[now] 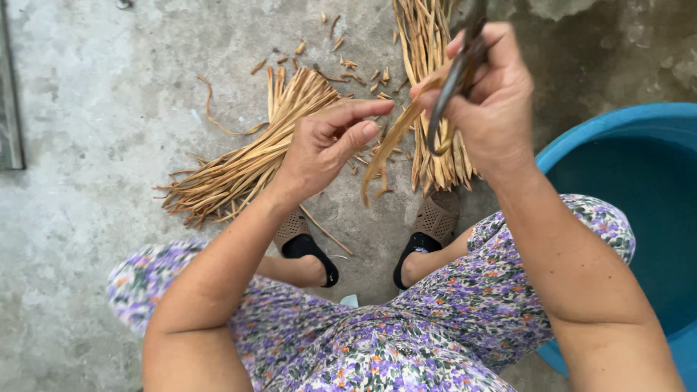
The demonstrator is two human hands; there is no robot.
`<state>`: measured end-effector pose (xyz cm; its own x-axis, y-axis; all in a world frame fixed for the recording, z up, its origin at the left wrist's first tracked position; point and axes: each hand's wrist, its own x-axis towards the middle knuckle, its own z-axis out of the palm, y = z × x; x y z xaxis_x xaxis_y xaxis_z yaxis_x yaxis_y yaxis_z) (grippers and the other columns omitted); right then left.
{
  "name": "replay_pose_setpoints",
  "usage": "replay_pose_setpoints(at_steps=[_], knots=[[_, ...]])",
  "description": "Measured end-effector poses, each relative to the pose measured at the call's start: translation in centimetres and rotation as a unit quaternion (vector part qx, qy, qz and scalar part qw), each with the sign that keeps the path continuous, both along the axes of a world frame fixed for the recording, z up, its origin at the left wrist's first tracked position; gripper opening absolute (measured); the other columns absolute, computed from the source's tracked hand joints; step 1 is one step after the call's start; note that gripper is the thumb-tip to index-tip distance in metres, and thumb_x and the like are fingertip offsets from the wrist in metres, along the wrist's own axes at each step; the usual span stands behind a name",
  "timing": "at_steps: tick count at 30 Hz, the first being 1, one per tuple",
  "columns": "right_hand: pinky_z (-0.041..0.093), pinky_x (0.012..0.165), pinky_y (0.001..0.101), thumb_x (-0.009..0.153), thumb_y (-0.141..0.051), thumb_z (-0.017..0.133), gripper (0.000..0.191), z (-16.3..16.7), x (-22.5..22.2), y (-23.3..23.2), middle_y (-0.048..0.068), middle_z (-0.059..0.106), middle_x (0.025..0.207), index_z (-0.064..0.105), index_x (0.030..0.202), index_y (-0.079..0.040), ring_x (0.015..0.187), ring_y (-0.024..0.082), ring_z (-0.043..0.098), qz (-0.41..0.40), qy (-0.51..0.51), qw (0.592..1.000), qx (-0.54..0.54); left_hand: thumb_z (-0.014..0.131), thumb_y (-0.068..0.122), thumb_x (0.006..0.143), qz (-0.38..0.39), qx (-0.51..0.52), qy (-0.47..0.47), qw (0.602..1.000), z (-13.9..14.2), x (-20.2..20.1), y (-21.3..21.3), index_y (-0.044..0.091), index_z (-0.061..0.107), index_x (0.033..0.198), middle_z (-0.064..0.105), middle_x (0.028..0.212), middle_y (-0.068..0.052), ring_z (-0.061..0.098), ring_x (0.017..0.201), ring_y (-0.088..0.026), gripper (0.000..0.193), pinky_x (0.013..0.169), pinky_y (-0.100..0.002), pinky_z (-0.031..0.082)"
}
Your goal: The person sits on the floor and uses shears to trim and split dried sticks. They hold a bundle of sticks in one hand and use the shears in the other to cut the ends and split the sticks into thinner strips, which are then placed on the floor.
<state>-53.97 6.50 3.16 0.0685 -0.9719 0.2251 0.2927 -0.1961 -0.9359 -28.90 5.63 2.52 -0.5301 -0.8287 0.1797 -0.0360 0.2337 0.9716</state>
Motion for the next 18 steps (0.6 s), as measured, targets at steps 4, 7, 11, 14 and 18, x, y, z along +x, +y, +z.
replay_pose_setpoints(at_steps=[4, 7, 11, 14, 18], knots=[[0.062, 0.088, 0.0258, 0.098, 0.010, 0.080, 0.049, 1.2, 2.5, 2.6, 0.008, 0.068, 0.106, 0.048, 0.132, -0.003, 0.100, 0.016, 0.073, 0.036, 0.021, 0.999, -0.012, 0.071, 0.018, 0.101, 0.040, 0.141, 0.012, 0.989, 2.9, -0.5, 3.3, 0.004, 0.073, 0.119, 0.074, 0.100, -0.002, 0.067, 0.088, -0.007, 0.022, 0.079, -0.024, 0.059], [0.063, 0.092, 0.0271, 0.091, 0.005, 0.078, 0.062, 1.8, 3.5, 3.6, 0.001, 0.065, 0.129, 0.045, 0.143, -0.003, 0.111, 0.013, 0.073, 0.012, 0.041, 0.999, -0.004, 0.071, 0.014, 0.101, 0.078, 0.178, 0.051, 0.980, 3.3, 0.0, 4.7, 0.004, 0.071, 0.110, 0.072, 0.091, 0.000, 0.064, 0.078, -0.005, 0.014, 0.069, -0.022, 0.053], [0.054, 0.079, 0.0216, 0.095, -0.005, 0.083, 0.065, 2.4, 4.2, 5.1, 0.004, 0.073, 0.105, 0.049, 0.150, -0.006, 0.087, 0.007, 0.065, -0.044, 0.197, 0.979, -0.015, 0.070, 0.013, 0.102, 0.136, 0.146, 0.151, 0.968, 2.8, 1.3, 4.3, 0.004, 0.066, 0.110, 0.070, 0.095, 0.000, 0.066, 0.081, -0.005, 0.012, 0.074, -0.022, 0.057], [0.046, 0.066, 0.0251, 0.077, -0.013, 0.092, 0.079, 2.8, 5.3, 7.1, 0.002, 0.067, 0.098, 0.052, 0.145, -0.009, 0.074, 0.007, 0.051, -0.084, 0.348, 0.934, -0.018, 0.070, 0.013, 0.103, 0.159, 0.118, 0.172, 0.965, 2.6, 2.1, 4.0, 0.005, 0.065, 0.110, 0.069, 0.096, 0.000, 0.065, 0.080, -0.005, 0.012, 0.072, -0.022, 0.057], [0.047, 0.063, 0.0285, 0.071, -0.021, 0.095, 0.079, 3.4, 6.8, 7.8, 0.004, 0.061, 0.097, 0.055, 0.138, -0.009, 0.073, 0.010, 0.051, -0.067, 0.413, 0.904, -0.089, 0.068, 0.014, 0.104, 0.148, 0.115, 0.179, 0.966, 2.8, 2.7, 4.0, 0.005, 0.065, 0.109, 0.070, 0.096, 0.000, 0.066, 0.077, -0.005, 0.011, 0.070, -0.022, 0.057]])
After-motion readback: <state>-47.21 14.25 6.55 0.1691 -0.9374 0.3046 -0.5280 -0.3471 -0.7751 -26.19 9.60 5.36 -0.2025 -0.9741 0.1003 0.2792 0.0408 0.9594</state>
